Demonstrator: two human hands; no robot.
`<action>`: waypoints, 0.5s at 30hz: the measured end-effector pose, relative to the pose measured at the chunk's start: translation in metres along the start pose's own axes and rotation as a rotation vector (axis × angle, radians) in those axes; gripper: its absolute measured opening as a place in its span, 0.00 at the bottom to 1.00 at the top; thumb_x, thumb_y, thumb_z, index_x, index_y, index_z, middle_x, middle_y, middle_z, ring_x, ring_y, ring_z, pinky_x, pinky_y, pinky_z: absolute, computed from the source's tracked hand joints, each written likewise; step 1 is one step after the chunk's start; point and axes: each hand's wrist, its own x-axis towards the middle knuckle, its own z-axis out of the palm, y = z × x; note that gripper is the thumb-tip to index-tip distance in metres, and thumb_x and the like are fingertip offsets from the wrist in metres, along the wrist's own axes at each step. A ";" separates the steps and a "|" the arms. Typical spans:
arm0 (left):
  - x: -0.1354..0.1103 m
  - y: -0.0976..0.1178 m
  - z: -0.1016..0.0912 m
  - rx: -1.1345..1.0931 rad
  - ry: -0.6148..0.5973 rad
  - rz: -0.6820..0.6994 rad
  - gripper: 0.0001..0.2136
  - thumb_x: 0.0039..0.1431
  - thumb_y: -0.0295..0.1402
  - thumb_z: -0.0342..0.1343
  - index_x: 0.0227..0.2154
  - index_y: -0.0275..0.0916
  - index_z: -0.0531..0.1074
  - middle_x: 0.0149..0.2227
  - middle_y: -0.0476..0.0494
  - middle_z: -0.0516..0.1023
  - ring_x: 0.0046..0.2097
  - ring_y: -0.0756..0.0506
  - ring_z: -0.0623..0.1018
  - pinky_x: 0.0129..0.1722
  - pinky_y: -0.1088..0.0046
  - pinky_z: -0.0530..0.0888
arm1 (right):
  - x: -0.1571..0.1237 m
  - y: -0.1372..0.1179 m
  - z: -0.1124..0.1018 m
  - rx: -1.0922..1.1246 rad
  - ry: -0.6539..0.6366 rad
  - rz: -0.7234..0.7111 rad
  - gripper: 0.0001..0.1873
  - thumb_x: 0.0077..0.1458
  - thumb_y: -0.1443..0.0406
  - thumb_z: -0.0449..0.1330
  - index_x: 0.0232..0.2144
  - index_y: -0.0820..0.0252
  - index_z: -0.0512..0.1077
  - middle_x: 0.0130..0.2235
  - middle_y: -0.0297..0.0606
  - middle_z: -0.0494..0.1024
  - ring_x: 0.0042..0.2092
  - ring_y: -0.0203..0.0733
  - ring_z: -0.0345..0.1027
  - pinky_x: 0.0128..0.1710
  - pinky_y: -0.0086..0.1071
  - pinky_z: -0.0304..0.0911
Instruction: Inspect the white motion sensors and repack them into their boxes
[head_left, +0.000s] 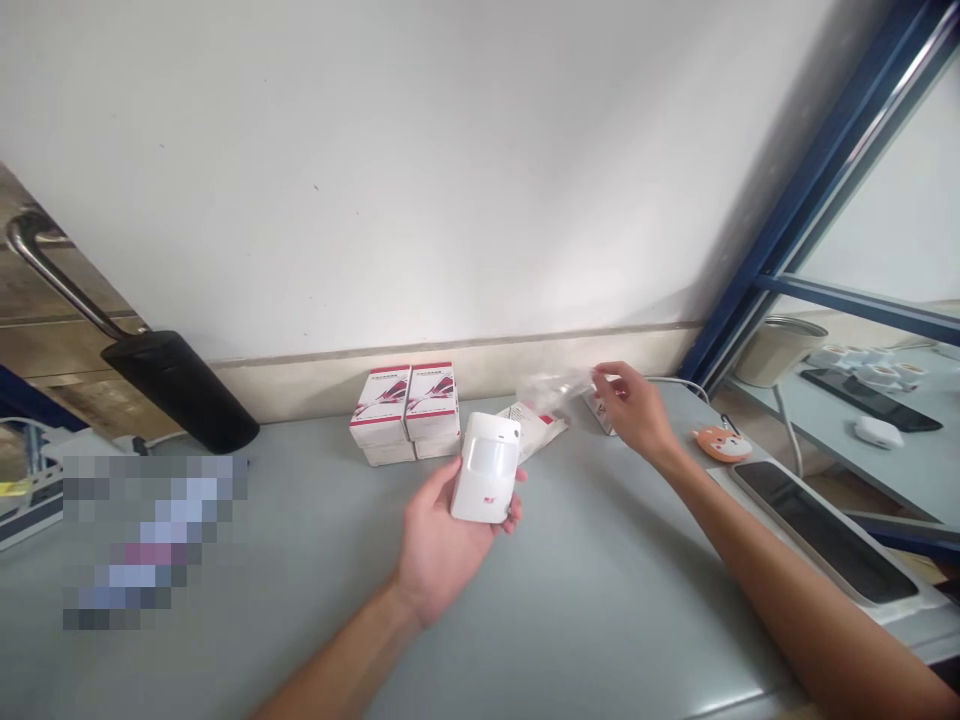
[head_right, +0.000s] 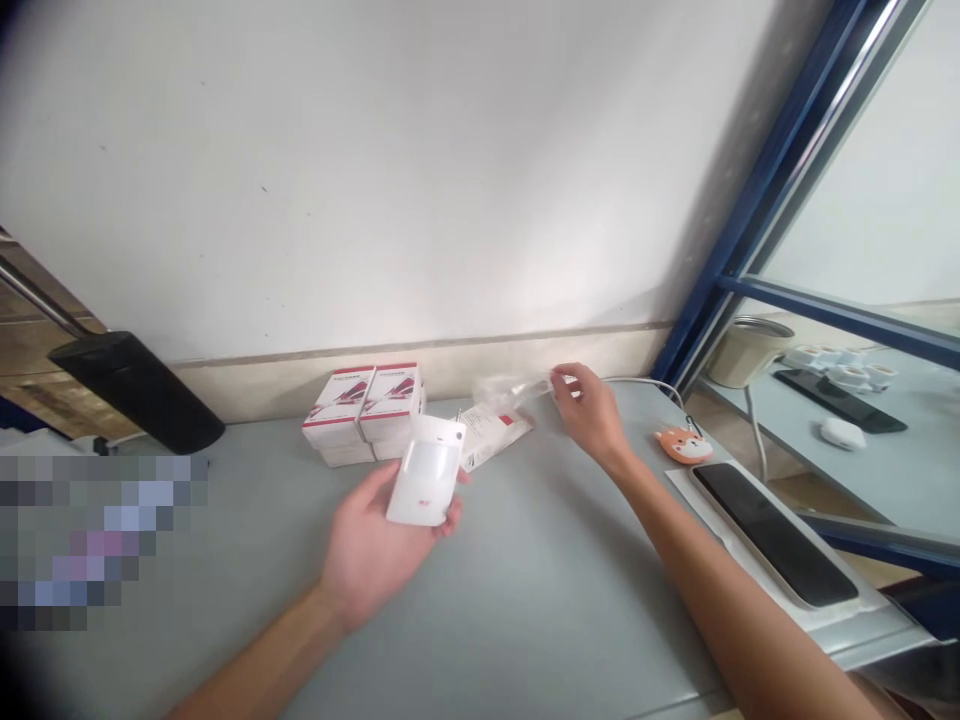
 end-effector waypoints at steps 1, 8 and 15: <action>-0.001 0.001 0.001 -0.010 -0.003 -0.016 0.20 0.71 0.41 0.50 0.53 0.32 0.76 0.46 0.28 0.81 0.34 0.41 0.77 0.38 0.63 0.69 | -0.002 0.002 -0.004 0.027 -0.003 0.008 0.22 0.67 0.47 0.56 0.49 0.55 0.77 0.35 0.42 0.84 0.32 0.46 0.77 0.29 0.36 0.67; -0.005 -0.012 0.006 -0.022 -0.022 -0.229 0.21 0.73 0.42 0.45 0.50 0.32 0.77 0.43 0.29 0.82 0.29 0.42 0.77 0.36 0.63 0.68 | -0.012 -0.003 0.003 0.320 -0.046 -0.027 0.20 0.63 0.46 0.63 0.44 0.55 0.77 0.50 0.43 0.83 0.41 0.45 0.80 0.37 0.37 0.74; -0.001 -0.019 0.002 -0.037 -0.031 -0.288 0.22 0.73 0.42 0.43 0.43 0.31 0.79 0.40 0.33 0.81 0.26 0.46 0.74 0.34 0.66 0.66 | -0.027 -0.025 0.006 0.364 0.017 0.003 0.18 0.64 0.47 0.64 0.43 0.54 0.77 0.46 0.41 0.84 0.43 0.48 0.79 0.39 0.38 0.75</action>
